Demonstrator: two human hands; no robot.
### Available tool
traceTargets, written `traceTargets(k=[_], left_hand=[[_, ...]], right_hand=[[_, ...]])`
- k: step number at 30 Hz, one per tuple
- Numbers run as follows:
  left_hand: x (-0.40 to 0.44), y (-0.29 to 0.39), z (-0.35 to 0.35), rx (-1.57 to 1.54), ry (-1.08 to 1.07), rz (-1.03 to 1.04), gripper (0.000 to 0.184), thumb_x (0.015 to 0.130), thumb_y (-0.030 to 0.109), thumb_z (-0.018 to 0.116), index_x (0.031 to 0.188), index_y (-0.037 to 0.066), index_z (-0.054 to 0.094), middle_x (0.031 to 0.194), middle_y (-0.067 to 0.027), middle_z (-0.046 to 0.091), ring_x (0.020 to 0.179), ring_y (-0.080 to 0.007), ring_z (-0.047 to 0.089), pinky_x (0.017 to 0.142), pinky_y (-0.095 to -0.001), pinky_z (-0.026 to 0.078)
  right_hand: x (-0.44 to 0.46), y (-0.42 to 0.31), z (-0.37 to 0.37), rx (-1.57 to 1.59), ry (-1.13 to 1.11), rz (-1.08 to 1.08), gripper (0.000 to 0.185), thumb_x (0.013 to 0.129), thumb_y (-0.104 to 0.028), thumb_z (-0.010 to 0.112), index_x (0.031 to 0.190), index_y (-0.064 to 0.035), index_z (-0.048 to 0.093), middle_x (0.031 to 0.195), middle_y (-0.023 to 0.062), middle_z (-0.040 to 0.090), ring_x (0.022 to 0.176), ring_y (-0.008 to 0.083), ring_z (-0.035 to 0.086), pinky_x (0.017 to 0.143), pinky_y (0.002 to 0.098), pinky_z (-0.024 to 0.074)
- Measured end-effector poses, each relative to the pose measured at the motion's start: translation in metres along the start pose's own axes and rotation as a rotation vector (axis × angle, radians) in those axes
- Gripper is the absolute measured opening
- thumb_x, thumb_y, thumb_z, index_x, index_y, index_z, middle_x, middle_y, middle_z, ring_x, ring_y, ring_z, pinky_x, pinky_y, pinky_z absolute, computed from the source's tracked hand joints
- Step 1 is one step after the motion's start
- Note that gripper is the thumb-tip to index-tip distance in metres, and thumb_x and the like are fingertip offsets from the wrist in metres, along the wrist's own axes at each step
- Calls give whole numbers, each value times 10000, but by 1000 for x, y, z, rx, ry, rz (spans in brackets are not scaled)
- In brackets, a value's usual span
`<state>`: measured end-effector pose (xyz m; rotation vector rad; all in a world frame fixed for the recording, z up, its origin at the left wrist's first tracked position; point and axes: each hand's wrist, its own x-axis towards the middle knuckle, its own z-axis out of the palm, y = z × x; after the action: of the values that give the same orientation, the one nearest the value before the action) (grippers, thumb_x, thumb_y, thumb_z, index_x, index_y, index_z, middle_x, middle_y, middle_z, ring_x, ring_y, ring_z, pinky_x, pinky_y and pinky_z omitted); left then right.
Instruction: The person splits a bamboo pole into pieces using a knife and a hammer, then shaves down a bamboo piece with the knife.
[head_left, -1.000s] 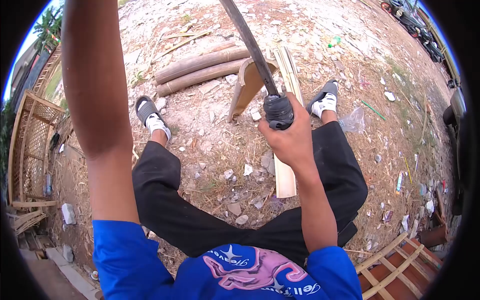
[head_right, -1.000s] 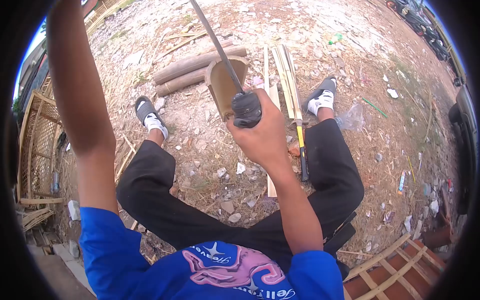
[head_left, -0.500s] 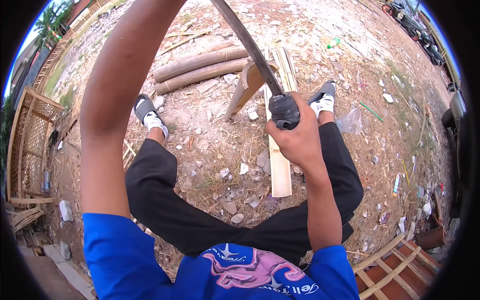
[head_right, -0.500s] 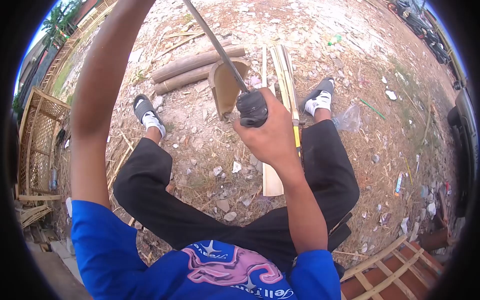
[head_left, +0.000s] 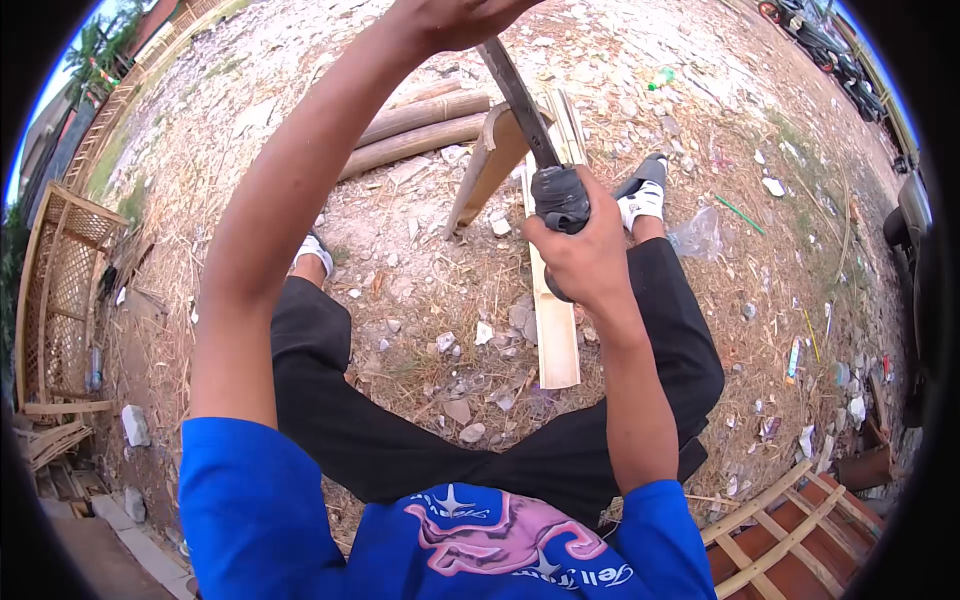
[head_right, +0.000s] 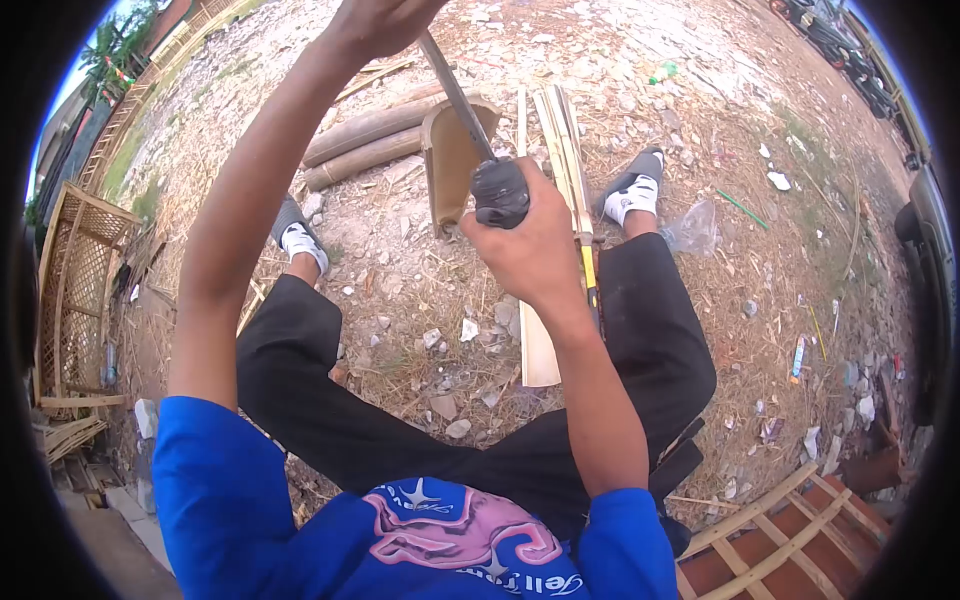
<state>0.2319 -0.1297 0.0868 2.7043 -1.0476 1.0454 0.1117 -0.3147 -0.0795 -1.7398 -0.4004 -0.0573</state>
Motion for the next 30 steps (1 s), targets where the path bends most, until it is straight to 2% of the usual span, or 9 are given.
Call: traceTargets(k=[2,4,6,11,14,18,21,25,30], left_hand=[[-38,18,1,-129,383,40,667,1006,567,259,1392,75,490,1395,-176,514,1321,-293,462,1100,-443,371],[-109,22,66,-730,924,-54,492,931,295,605,1298,20,428,1241,-157,536,1184,-276,516,974,-406,414],[-160,39,116,-937,655,-254,702,857,304,706,1379,29,325,1390,-175,419,1297,-313,425,1000,-457,385],[-183,65,166,-860,303,-643,425,848,135,741,1203,15,542,1089,-174,683,1014,-218,671,787,-373,524],[-177,64,176,-752,506,-576,233,871,67,703,1077,14,610,869,-131,722,795,-182,714,664,-301,534],[-175,63,176,-790,559,-589,203,872,64,693,1046,14,602,897,-141,717,815,-242,716,688,-317,527],[-187,51,174,-761,444,-608,199,883,74,679,1059,18,603,894,-142,715,817,-245,716,686,-323,524],[-189,46,172,-764,465,-637,167,902,70,645,1054,13,602,878,-144,709,806,-245,711,683,-327,522],[-181,40,183,-773,602,-684,166,907,85,651,1043,5,599,861,-156,704,784,-246,704,677,-326,517]], right_hand=[[1,2,0,58,0,48,277,709,-90,709,948,-16,589,756,35,614,639,104,566,620,268,468],[7,3,1,102,13,56,278,710,-91,708,950,-17,589,752,34,615,638,106,568,619,270,469],[10,7,7,137,21,46,277,709,-90,708,949,-20,589,748,33,616,637,108,569,619,272,471],[18,23,27,133,89,-176,240,743,-31,678,945,-29,549,713,-8,567,569,49,501,514,231,407],[23,44,48,263,138,-150,312,753,-28,697,1022,-33,538,719,-2,569,593,54,515,541,236,428],[45,67,64,291,208,-402,367,772,-20,705,1084,-32,513,707,11,561,535,74,513,493,265,437],[54,81,73,554,61,-251,402,747,-45,704,1105,-17,523,737,14,572,604,73,544,554,240,458],[62,80,76,897,-188,-68,456,758,-45,712,1161,-17,500,747,24,577,481,70,489,395,248,380],[54,59,74,241,221,-366,354,759,3,689,1070,-5,520,737,28,566,578,87,528,542,261,453]])
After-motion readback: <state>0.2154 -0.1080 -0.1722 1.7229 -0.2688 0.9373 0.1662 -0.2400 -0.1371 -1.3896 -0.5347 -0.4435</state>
